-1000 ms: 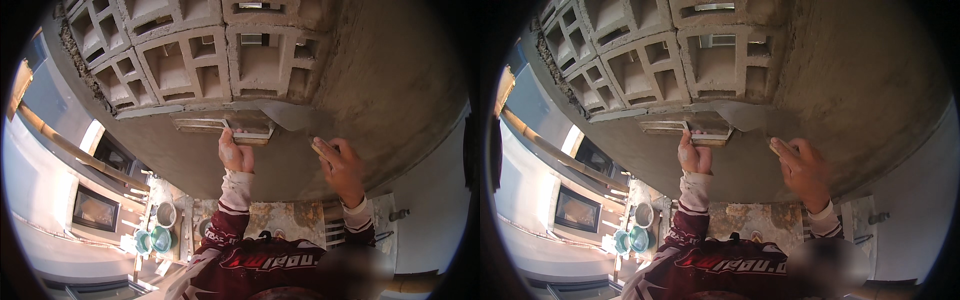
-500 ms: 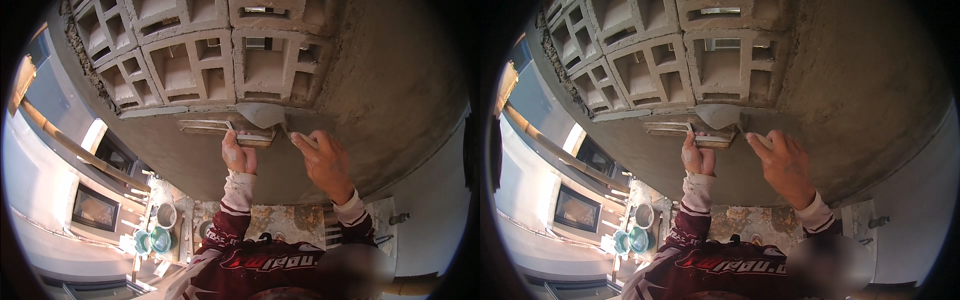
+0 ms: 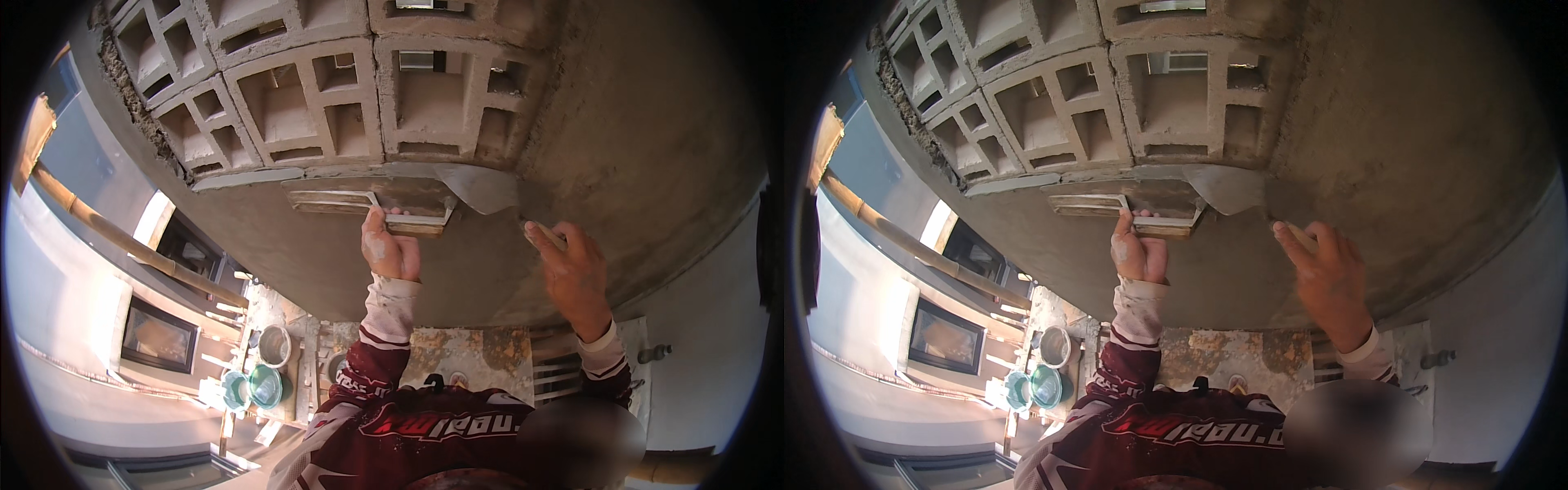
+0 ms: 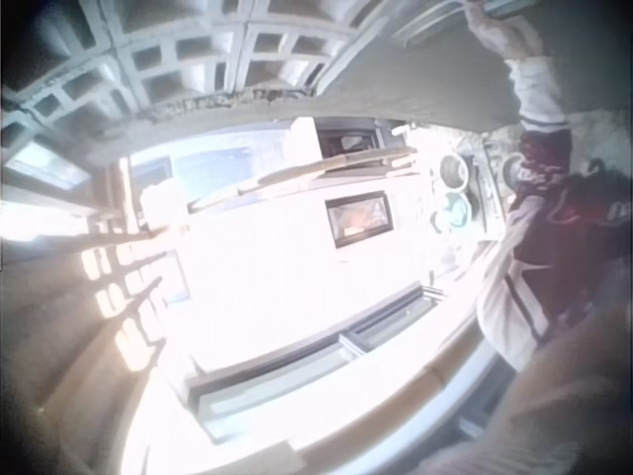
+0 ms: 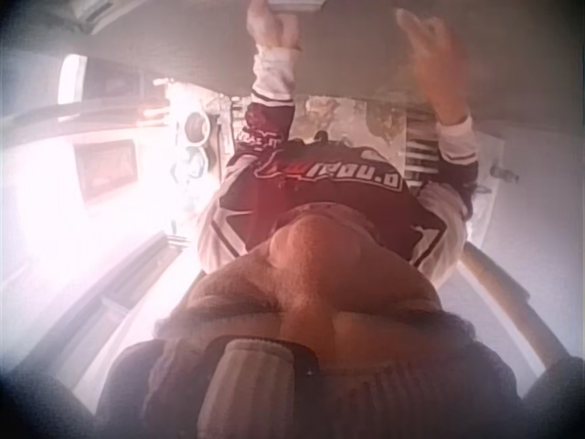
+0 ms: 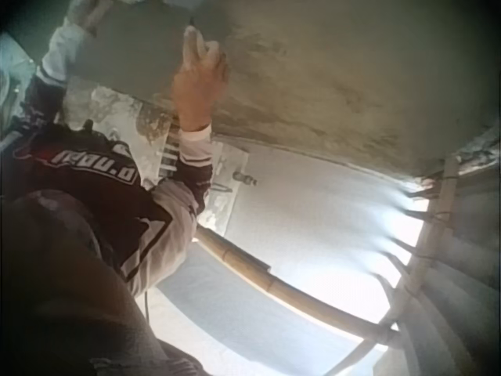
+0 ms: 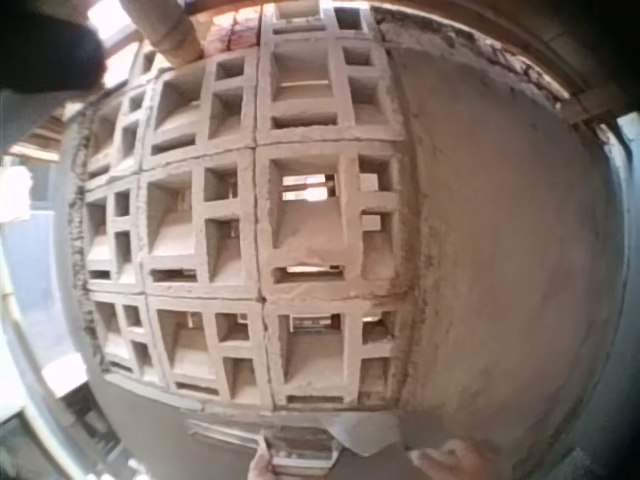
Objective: The person scoops plaster from a bucket using a trowel and applies it to a hollow block wall. They use a hawk to hold the plaster and a trowel to spread and smooth the surface, working on the upper section of the wall.
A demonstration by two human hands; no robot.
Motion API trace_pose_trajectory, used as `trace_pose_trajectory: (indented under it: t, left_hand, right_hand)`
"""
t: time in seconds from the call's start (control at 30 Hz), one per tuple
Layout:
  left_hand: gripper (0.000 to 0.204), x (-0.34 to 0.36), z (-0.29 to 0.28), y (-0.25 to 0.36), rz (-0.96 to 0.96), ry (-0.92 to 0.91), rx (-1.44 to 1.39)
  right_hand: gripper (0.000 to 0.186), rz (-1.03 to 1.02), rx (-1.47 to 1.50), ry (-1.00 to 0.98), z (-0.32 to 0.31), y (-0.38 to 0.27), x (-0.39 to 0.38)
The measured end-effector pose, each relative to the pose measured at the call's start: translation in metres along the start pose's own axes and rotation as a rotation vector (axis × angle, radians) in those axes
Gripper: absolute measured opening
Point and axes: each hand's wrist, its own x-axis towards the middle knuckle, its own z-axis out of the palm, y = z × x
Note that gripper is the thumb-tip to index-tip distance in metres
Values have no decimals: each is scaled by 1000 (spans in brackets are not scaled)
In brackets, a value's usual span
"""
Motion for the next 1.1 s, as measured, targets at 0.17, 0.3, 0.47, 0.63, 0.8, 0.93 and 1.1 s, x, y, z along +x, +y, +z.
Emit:
trace_pose_trajectory:
  t: [0.17,0.3,0.47,0.63,0.8,0.93,1.1]
  left_hand:
    - [9,0,0,0,9,7,2]
    - [9,1,-2,0,12,-5,-6]
    - [9,1,-1,-1,29,18,15]
    - [9,2,-1,1,22,23,31]
    - [11,-2,4,1,20,30,27]
    - [12,-4,6,2,21,27,29]
    - [14,-6,7,2,4,19,13]
  right_hand:
    - [53,24,4,-5,-1,8,-10]
    - [52,31,-26,-3,-9,15,-19]
    - [51,151,59,79,-11,25,-39]
    - [53,225,111,97,-10,29,-52]
    - [55,243,193,122,1,25,-60]
    - [57,214,247,116,11,18,-61]
    - [58,172,253,114,14,11,-59]
